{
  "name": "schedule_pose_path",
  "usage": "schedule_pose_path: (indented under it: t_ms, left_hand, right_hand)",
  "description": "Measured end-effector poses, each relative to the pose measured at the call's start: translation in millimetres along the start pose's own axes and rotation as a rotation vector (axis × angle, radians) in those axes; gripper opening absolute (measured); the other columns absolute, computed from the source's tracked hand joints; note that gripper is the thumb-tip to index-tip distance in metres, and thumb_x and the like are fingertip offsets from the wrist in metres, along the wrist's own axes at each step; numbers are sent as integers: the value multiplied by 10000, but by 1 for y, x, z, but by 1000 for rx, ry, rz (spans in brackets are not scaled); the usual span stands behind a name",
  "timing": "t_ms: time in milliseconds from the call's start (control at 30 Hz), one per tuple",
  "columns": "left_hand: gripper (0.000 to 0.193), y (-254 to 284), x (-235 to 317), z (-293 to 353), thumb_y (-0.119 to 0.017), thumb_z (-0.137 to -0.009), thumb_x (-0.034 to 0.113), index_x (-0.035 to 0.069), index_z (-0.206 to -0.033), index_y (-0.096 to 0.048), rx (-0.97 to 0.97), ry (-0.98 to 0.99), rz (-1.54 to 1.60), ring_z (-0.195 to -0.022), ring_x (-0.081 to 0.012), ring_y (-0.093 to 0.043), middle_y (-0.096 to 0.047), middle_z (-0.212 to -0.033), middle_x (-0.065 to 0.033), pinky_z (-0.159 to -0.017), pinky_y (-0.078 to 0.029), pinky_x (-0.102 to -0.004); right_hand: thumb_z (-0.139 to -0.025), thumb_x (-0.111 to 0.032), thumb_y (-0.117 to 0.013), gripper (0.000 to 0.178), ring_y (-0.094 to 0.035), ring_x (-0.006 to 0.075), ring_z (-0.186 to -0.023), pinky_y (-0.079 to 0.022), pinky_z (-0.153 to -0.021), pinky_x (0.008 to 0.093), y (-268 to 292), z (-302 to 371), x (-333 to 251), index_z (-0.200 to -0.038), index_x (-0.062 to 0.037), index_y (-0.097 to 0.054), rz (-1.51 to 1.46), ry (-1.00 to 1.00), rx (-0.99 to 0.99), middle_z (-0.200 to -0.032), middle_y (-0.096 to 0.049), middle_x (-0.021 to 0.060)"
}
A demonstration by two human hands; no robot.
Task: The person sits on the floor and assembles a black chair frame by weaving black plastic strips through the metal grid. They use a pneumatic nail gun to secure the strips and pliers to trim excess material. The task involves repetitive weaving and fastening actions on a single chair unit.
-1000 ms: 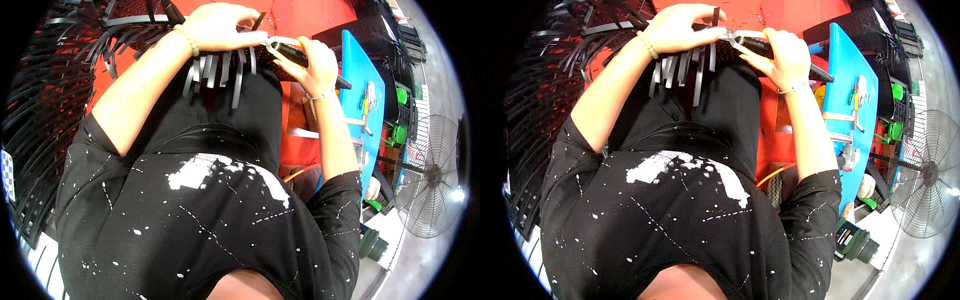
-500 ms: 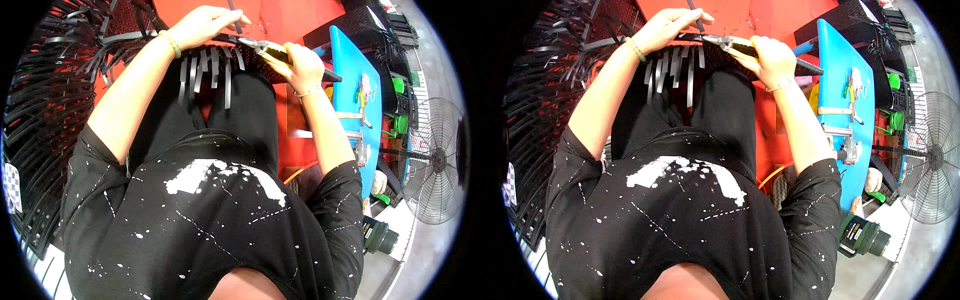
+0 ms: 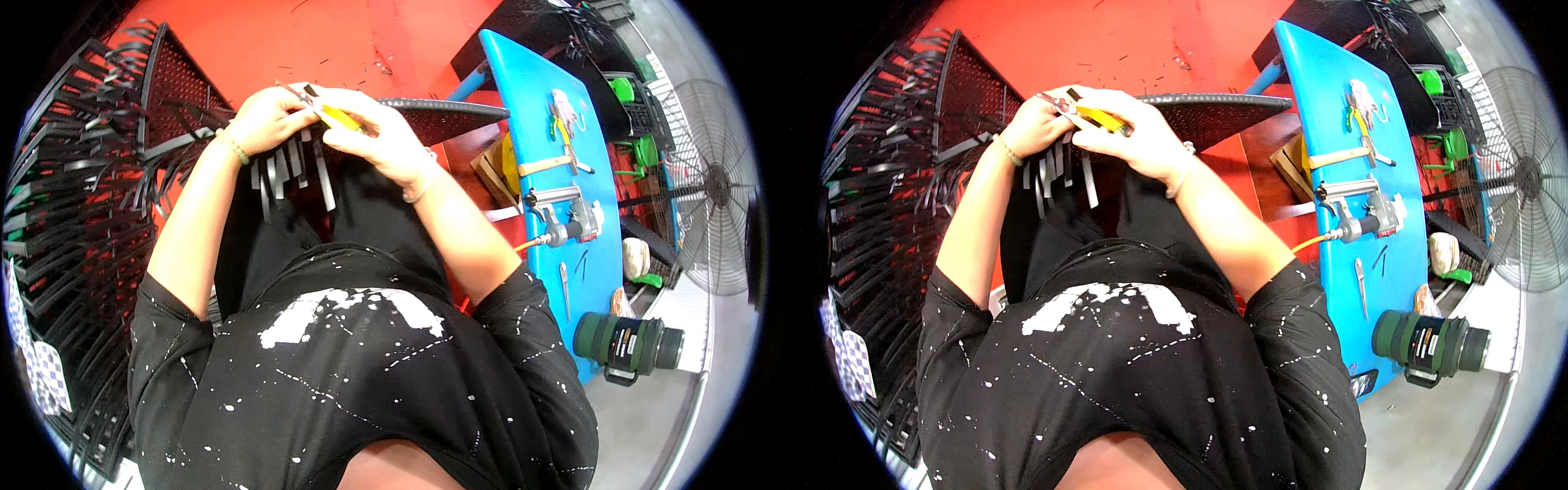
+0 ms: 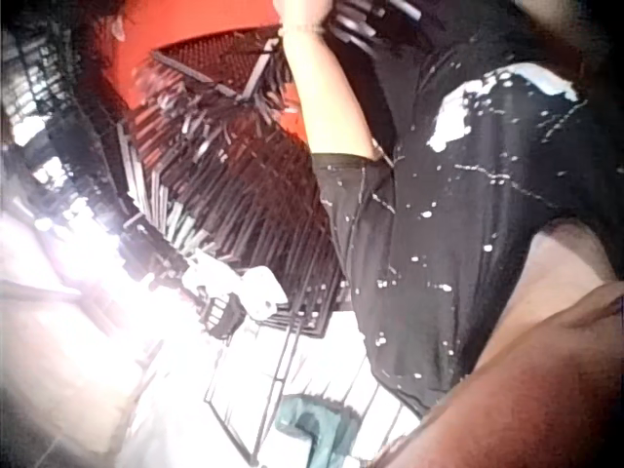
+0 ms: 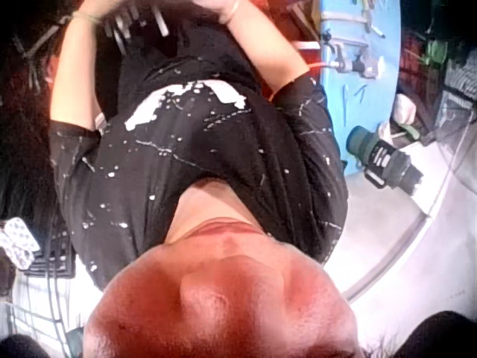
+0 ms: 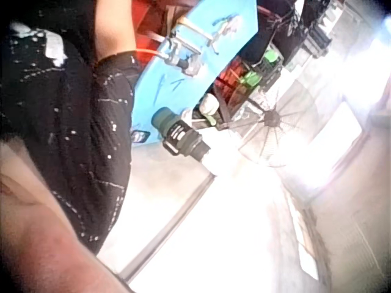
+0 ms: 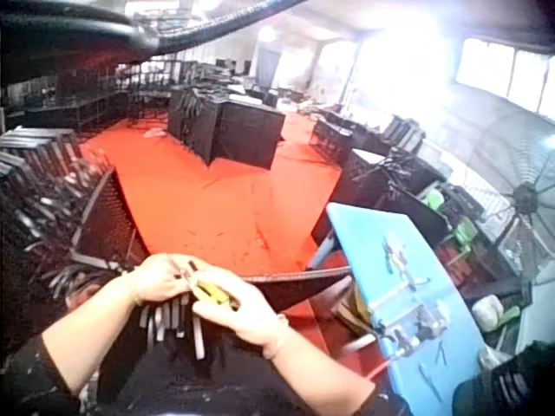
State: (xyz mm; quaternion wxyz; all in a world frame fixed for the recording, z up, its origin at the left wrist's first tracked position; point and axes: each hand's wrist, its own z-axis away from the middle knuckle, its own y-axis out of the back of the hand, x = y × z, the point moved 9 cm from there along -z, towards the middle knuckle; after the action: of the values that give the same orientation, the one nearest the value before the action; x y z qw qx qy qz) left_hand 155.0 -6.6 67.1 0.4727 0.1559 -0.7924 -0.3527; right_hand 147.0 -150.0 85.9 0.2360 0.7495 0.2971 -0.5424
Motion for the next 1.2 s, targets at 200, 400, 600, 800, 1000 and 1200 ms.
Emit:
schedule_pose_path:
  t_ms: [200, 400, 600, 800, 1000, 1200]
  left_hand:
    - [274, -3, 12, -6, -719, -947, 223, 70, -1175, -726, 67, 138, 227, -975, -137, -685, -739, -1102, -40, -861, -538, -285]
    - [349, -4, 0, -3, -714, -953, 230, 74, -1262, -674, 110, 230, 174, -997, -132, -699, -748, -1072, -69, -905, -528, -282]
    - [352, -1, 3, -2, -695, -958, 331, 67, -1190, -711, 95, 258, -59, -966, -146, -708, -753, -1038, -74, -889, -521, -286]
    - [398, -3, 5, -5, -689, -965, 316, 18, -1228, -691, 41, 356, -159, -1057, -174, -693, -742, -1118, -111, -948, -504, -304]
    - [408, -1, -5, -2, -683, -951, 374, 45, -1192, -710, 84, 305, -156, -1006, -186, -709, -750, -1066, -119, -912, -513, -303]
    - [409, -1, -8, -3, -663, -972, 361, 23, -1197, -701, 78, 311, -115, -999, -185, -711, -752, -1059, -120, -904, -515, -304]
  right_hand:
    - [-855, -173, -818, 472, -593, 186, -1145, -462, -1014, 324, 31, 20, -8, -1260, -10, -637, -24, 117, 185, -1222, -624, 80]
    - [-931, -217, -732, 400, -652, 143, -971, -509, -847, 281, 176, 112, -30, -1261, -7, -647, -12, 45, 552, -1115, -675, 49]
    - [-991, -389, -653, 446, -659, 115, -858, -513, -667, 234, 349, 335, -76, -1291, -59, -638, 328, -121, 1327, -1127, -679, 31]
    - [-804, -667, -733, 632, -586, 150, -901, -443, -740, 324, 387, 543, -65, -1132, -139, -625, 92, -310, 1881, -1068, -602, -5]
    - [-789, -710, -708, 661, -533, 195, -973, -408, -804, 381, 418, 602, -35, -1126, -160, -562, -133, -398, 1858, -1081, -544, -8]
    - [-767, -686, -748, 676, -547, 170, -1044, -425, -804, 417, 442, 656, -68, -1113, -115, -641, 264, -580, 2030, -1202, -593, 16]
